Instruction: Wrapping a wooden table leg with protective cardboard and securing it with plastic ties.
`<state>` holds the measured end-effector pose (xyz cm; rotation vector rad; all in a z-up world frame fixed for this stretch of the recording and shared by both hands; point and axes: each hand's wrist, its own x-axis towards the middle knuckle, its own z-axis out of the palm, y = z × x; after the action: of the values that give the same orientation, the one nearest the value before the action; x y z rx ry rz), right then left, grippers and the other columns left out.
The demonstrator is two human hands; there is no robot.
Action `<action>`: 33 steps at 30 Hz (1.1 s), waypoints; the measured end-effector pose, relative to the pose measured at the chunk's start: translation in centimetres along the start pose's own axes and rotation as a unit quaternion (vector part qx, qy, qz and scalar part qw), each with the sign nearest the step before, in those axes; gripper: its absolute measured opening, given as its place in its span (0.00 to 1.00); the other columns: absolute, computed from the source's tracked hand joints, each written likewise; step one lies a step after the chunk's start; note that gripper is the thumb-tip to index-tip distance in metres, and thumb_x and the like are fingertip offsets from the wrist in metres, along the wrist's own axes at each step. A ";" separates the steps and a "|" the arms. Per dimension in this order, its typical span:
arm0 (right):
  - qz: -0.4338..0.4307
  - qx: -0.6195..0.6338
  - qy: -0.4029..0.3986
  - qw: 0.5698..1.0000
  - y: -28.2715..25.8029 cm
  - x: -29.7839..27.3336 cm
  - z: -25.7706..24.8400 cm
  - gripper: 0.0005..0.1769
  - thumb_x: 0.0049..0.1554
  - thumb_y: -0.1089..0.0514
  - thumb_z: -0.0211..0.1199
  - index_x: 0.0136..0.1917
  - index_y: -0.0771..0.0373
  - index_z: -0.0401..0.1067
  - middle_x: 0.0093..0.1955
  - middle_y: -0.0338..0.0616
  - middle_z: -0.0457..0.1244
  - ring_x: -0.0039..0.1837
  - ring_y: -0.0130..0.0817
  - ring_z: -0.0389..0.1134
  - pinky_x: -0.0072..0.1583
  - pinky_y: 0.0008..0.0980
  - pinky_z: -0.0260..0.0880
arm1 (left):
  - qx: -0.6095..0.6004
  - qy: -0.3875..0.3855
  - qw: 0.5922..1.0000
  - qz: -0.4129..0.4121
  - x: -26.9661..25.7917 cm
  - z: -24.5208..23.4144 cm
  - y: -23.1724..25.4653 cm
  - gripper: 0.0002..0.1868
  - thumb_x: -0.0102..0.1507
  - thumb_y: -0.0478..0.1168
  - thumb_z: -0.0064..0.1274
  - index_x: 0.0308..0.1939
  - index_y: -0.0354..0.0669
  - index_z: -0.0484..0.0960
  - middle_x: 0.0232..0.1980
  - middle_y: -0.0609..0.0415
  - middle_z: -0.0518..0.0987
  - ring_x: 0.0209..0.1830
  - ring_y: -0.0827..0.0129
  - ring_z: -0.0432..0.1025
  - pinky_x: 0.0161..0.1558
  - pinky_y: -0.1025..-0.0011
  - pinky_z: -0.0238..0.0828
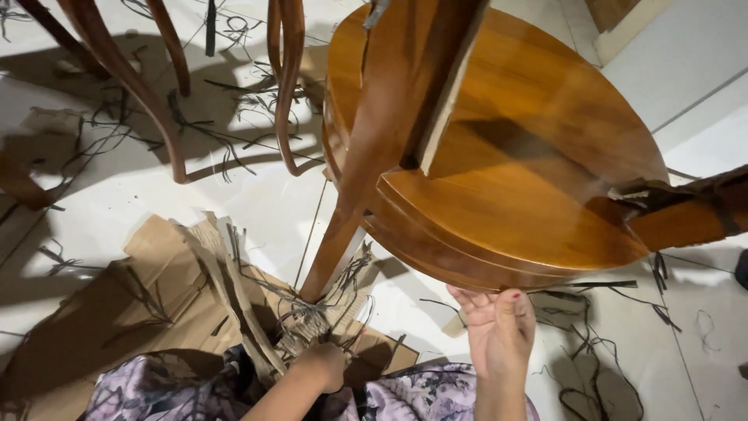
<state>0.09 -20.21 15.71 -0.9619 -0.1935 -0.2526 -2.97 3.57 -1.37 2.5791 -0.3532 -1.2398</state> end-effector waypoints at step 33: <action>0.483 -0.522 -0.134 0.690 21.3 -6.3 -2.5 0.33 0.59 0.44 0.66 0.73 0.60 0.69 0.74 0.55 0.61 0.78 0.50 0.57 0.75 0.47 0.56 | -0.193 -0.002 0.967 -0.164 -4.6 -5.8 1.9 0.21 0.65 0.35 0.44 0.61 0.34 0.78 0.61 0.38 0.78 0.65 0.49 0.71 0.66 0.49 0.60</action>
<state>0.51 -9.90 -4.11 -2.1049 0.2646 0.8883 -1.37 4.01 6.11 2.3497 0.3044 -1.2658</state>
